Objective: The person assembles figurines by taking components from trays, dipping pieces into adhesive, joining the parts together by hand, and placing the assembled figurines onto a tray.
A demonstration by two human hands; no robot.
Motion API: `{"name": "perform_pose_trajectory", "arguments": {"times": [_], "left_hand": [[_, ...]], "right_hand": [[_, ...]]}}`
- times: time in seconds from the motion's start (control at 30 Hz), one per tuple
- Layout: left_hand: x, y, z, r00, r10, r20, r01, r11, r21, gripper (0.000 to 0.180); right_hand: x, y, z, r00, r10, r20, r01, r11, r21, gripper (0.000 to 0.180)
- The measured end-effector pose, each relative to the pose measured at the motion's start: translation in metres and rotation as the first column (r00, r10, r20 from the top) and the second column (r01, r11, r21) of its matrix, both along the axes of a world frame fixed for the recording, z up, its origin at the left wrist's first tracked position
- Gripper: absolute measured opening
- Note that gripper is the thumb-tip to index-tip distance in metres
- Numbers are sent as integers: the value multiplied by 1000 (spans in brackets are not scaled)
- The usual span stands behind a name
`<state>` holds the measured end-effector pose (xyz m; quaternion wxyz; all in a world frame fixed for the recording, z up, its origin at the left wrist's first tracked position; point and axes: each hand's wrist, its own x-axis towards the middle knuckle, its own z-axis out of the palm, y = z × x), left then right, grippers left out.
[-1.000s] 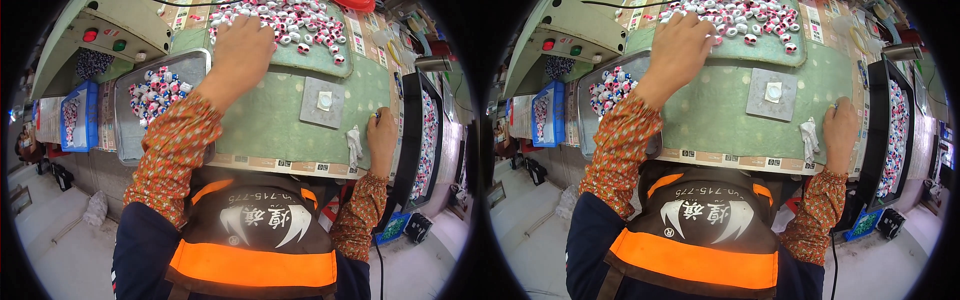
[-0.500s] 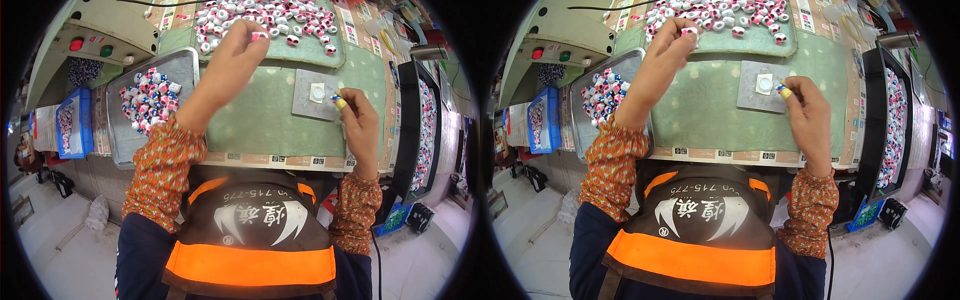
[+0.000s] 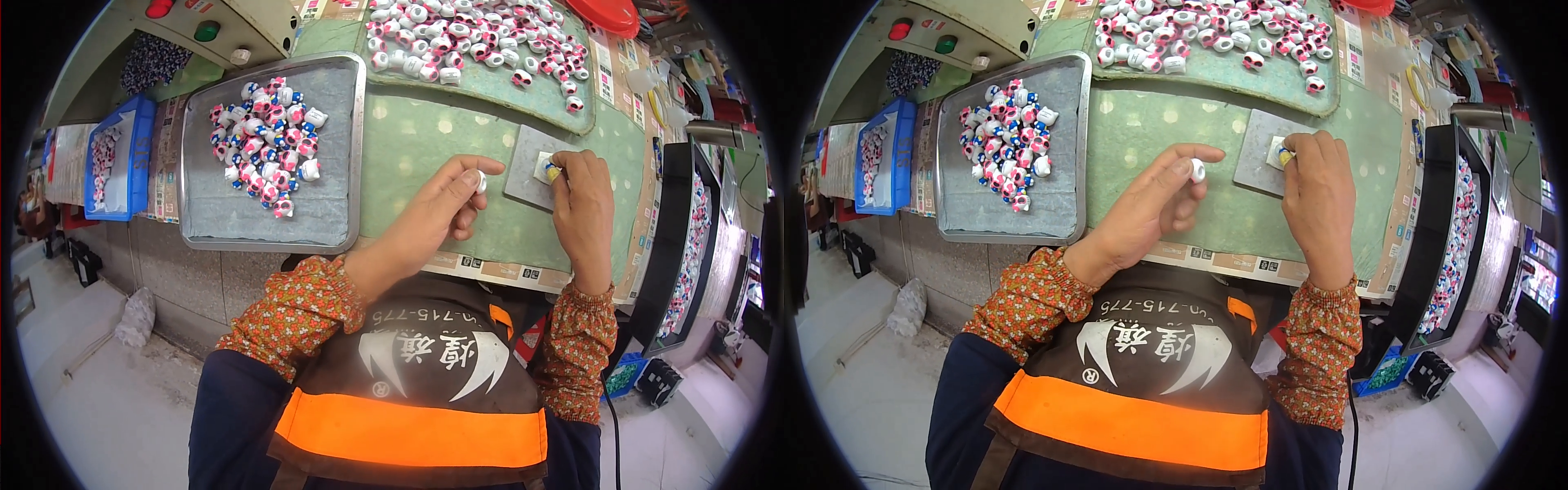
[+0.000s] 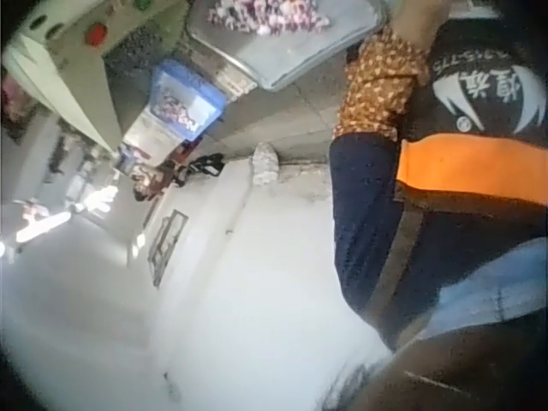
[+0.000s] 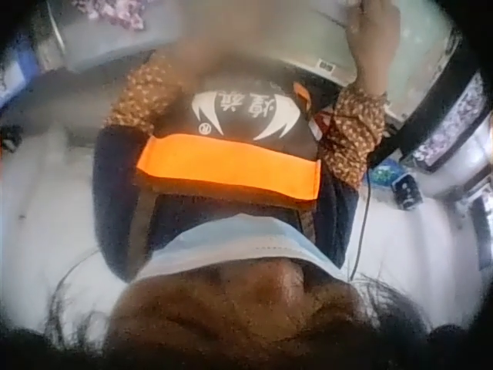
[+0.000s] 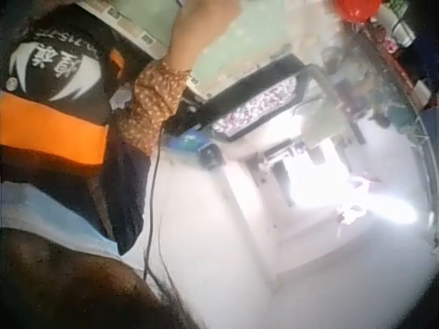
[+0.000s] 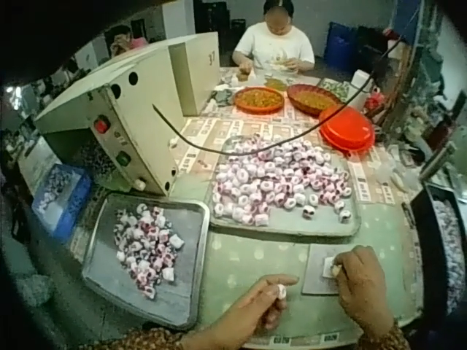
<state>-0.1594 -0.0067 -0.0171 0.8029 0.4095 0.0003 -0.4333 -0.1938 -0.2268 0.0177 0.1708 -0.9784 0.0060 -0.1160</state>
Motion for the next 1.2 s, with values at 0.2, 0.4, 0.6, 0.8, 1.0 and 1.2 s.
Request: {"name": "perform_pose_trajectory", "arguments": {"times": [0.2, 0.4, 0.6, 0.8, 1.0, 1.2], "left_hand": [[-4, -6, -10, 998, -13, -57, 8, 997, -83, 41], [-16, -14, -17, 988, 127, -86, -131, 991, -31, 40], [-25, -19, -18, 977, 209, 35, -208, 978, -24, 41], [-31, -19, -18, 942, 236, 240, -243, 970, 0, 38], [-38, -21, -20, 921, 254, 297, -277, 960, 38, 40], [-41, -22, -26, 754, 273, 598, -412, 905, 107, 40]], "right_hand": [[-4, -2, 1, 997, -73, 5, 71, 986, 147, 16], [-16, 18, -1, 990, -138, -32, 132, 817, 561, 14], [-34, 58, 3, 993, 4, -122, 96, 593, 799, 12], [-38, 83, 0, 991, -75, -112, 134, 572, 809, 11], [-41, 88, -20, 994, -108, 22, 55, 665, 745, 9], [-46, 102, -28, 981, -147, 128, 5, 676, 736, 10]]}}
